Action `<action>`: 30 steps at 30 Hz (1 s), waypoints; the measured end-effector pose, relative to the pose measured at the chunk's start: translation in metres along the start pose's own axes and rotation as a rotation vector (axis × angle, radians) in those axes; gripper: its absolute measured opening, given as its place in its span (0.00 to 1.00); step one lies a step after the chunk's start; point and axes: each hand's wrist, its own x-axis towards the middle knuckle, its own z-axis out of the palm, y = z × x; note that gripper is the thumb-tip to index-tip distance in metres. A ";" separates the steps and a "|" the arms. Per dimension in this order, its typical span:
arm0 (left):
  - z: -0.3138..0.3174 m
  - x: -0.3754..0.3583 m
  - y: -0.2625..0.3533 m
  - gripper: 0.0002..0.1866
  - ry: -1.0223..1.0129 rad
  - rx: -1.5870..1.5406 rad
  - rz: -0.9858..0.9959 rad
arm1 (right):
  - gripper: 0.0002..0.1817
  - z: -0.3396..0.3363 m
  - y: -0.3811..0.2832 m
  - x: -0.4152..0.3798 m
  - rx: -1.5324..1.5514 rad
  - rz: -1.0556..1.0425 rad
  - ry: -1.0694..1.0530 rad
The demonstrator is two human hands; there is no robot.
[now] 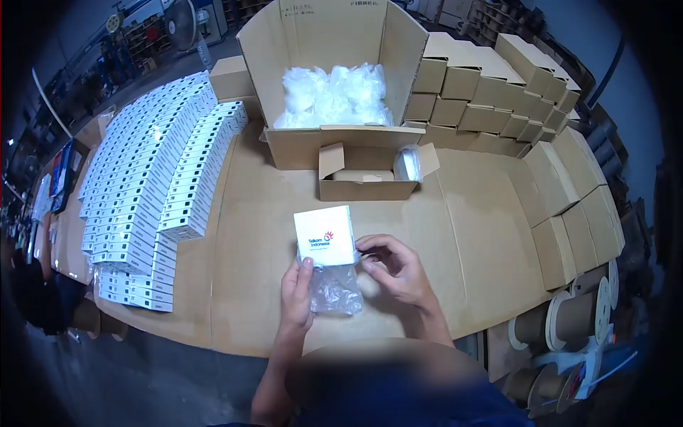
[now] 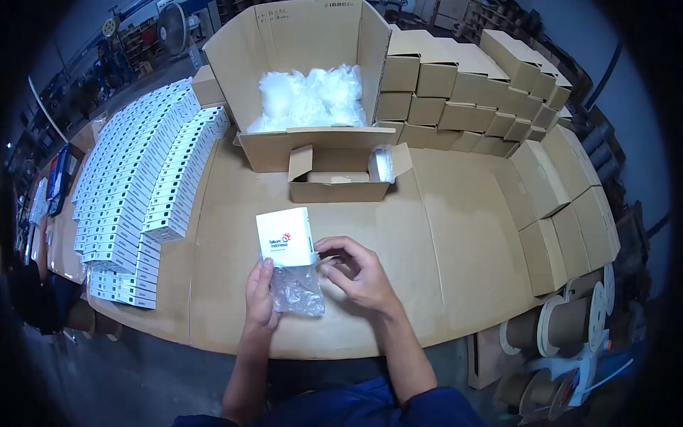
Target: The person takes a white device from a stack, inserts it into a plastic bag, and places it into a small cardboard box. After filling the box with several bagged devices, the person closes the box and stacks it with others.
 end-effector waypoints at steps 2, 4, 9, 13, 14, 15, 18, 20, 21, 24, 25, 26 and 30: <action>0.000 0.000 -0.001 0.22 -0.016 0.023 0.001 | 0.15 0.007 0.010 -0.002 0.091 0.057 0.070; 0.000 0.002 0.000 0.21 -0.020 0.050 0.013 | 0.11 0.010 0.017 -0.001 0.149 0.080 0.124; -0.003 0.002 0.002 0.21 -0.036 0.096 0.028 | 0.07 0.006 0.014 0.003 0.027 0.089 0.112; -0.011 0.006 0.000 0.22 -0.137 0.248 0.135 | 0.04 0.006 0.001 0.013 0.001 -0.076 0.133; -0.012 0.005 -0.002 0.22 -0.145 0.257 0.144 | 0.04 0.004 -0.001 0.012 -0.054 -0.052 0.119; -0.013 0.005 -0.003 0.23 -0.154 0.266 0.154 | 0.04 0.004 -0.001 0.011 -0.050 -0.048 0.119; -0.014 0.006 -0.002 0.27 -0.103 0.246 0.153 | 0.05 0.005 0.002 0.010 -0.049 -0.049 0.116; -0.018 0.007 -0.002 0.28 -0.070 0.369 0.181 | 0.06 0.005 0.005 0.009 -0.059 -0.066 0.119; -0.019 0.008 -0.002 0.29 -0.056 0.431 0.195 | 0.06 0.004 0.006 0.010 -0.071 -0.105 0.120; -0.013 0.010 0.006 0.29 -0.058 0.519 0.288 | 0.09 0.001 0.010 0.012 -0.171 -0.240 0.127; -0.007 0.011 0.012 0.29 -0.046 0.555 0.329 | 0.10 -0.003 0.011 0.014 -0.246 -0.301 0.126; -0.003 0.012 0.017 0.29 -0.077 0.547 0.337 | 0.11 -0.006 0.010 0.016 -0.321 -0.362 0.122; 0.003 0.014 0.031 0.29 -0.140 0.567 0.351 | 0.11 -0.004 -0.016 0.013 -0.459 -0.392 0.071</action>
